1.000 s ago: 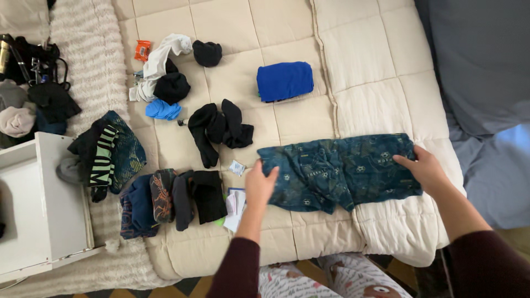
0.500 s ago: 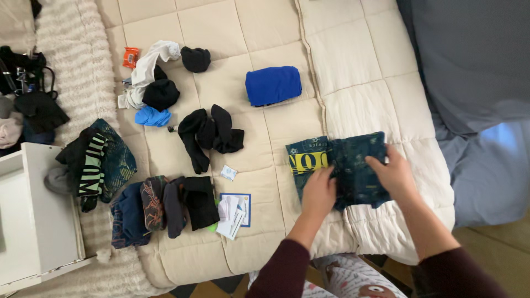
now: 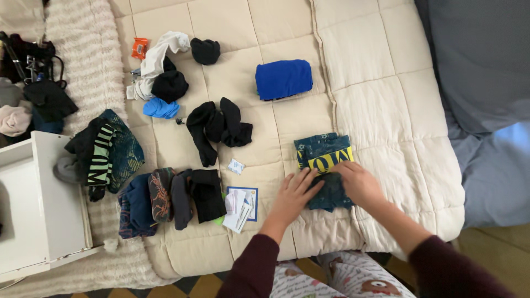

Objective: The person wipes the inside of a white drawer with a white cloth, then folds a hat and several pairs of underwear and places them into the drawer.

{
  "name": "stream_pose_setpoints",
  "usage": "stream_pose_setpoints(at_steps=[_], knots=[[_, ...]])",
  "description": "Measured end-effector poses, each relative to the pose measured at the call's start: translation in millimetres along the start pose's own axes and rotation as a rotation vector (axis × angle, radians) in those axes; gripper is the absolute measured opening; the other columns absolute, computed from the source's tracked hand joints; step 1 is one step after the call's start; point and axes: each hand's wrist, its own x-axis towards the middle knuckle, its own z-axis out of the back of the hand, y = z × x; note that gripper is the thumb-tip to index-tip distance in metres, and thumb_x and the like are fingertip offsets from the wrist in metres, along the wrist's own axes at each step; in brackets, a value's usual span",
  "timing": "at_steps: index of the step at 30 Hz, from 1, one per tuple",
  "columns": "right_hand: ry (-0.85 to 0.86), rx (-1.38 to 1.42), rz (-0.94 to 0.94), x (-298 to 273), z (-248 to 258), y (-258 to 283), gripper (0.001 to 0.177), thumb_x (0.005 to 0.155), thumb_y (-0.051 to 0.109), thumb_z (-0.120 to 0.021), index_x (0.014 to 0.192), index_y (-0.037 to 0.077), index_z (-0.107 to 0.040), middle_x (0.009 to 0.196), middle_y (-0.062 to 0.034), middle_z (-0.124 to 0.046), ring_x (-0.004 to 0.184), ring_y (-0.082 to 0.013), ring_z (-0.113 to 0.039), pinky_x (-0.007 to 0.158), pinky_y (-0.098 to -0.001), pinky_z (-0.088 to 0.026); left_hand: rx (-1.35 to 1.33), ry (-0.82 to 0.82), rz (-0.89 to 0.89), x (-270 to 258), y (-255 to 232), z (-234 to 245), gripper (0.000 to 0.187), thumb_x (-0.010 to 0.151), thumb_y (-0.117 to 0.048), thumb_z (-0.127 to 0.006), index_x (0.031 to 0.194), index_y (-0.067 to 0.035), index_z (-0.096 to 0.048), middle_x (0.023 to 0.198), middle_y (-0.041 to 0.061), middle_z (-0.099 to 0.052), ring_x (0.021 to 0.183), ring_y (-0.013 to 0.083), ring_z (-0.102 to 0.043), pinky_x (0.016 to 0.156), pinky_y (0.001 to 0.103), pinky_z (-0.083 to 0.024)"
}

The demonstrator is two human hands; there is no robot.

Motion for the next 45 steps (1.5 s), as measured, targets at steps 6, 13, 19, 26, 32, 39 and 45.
stream_pose_setpoints(at_steps=[6, 13, 19, 26, 32, 39, 45], knots=[[0.146, -0.372, 0.402, -11, 48, -2, 0.064, 0.062, -0.002, -0.065, 0.124, 0.011, -0.072, 0.138, -0.0098, -0.062, 0.124, -0.0344, -0.055, 0.097, -0.047, -0.045, -0.328, 0.044, 0.101, 14, 14, -19, 0.05, 0.066, -0.013, -0.077, 0.117, -0.016, -0.076, 0.147, 0.006, -0.06, 0.139, 0.0279, -0.053, 0.112, 0.047, -0.042], [0.099, 0.067, -0.389, 9, -20, -86, 0.042, 0.088, 0.011, -0.066, 0.129, 0.013, -0.068, 0.121, -0.0199, -0.067, 0.11, -0.0381, -0.065, 0.095, -0.045, -0.053, -0.57, -0.187, 0.6, 43, 12, -42, 0.028, 0.09, -0.017, -0.074, 0.115, -0.006, -0.069, 0.118, 0.009, -0.068, 0.111, 0.0319, -0.065, 0.097, 0.042, -0.053], [-0.116, 0.016, -0.564, 44, -49, -109, 0.042, 0.088, 0.038, -0.073, 0.109, 0.002, -0.065, 0.103, -0.0249, -0.073, 0.099, -0.0439, -0.069, 0.084, -0.0516, -0.054, -0.114, -0.335, 0.166, 64, -16, -17, 0.041, 0.091, -0.013, -0.062, 0.131, -0.007, -0.058, 0.144, 0.011, -0.054, 0.134, 0.0284, -0.052, 0.112, 0.049, -0.042], [-0.242, 0.383, -0.716, 54, -52, -111, 0.047, 0.088, 0.028, -0.08, 0.117, -0.001, -0.056, 0.102, -0.0206, -0.072, 0.093, -0.0291, -0.071, 0.078, -0.0395, -0.057, -0.001, -0.049, 0.09, 84, -4, -54, 0.05, 0.093, -0.013, -0.059, 0.142, -0.002, -0.057, 0.148, 0.015, -0.057, 0.132, 0.0271, -0.056, 0.11, 0.048, -0.044], [-0.527, 0.903, -0.66, 37, -76, -65, 0.032, 0.097, 0.009, -0.064, 0.128, 0.004, -0.056, 0.113, -0.0103, -0.065, 0.097, -0.019, -0.064, 0.078, -0.0331, -0.057, -0.41, -0.083, 0.452, 107, 15, -66, 0.048, 0.083, -0.014, -0.071, 0.13, -0.006, -0.064, 0.12, 0.016, -0.073, 0.108, 0.0357, -0.07, 0.092, 0.046, -0.056], [-0.447, 0.452, -0.447, 65, -25, 27, 0.028, 0.094, 0.01, -0.068, 0.121, 0.002, -0.065, 0.111, -0.0134, -0.072, 0.101, -0.0234, -0.069, 0.084, -0.0373, -0.057, -0.692, -0.09, 0.793, 112, 0, 19, 0.039, 0.084, -0.016, -0.075, 0.122, -0.008, -0.069, 0.101, 0.024, -0.075, 0.098, 0.0432, -0.071, 0.085, 0.048, -0.057], [-0.126, 0.713, -0.652, 70, 2, 53, 0.025, 0.098, 0.011, -0.058, 0.118, 0.006, -0.073, 0.095, -0.0129, -0.074, 0.082, -0.0264, -0.071, 0.072, -0.0404, -0.054, -1.121, -0.344, 1.015, 76, 7, 17, 0.047, 0.066, 0.002, -0.069, 0.114, -0.002, -0.069, 0.096, 0.015, -0.077, 0.088, 0.0275, -0.073, 0.08, 0.036, -0.057]])
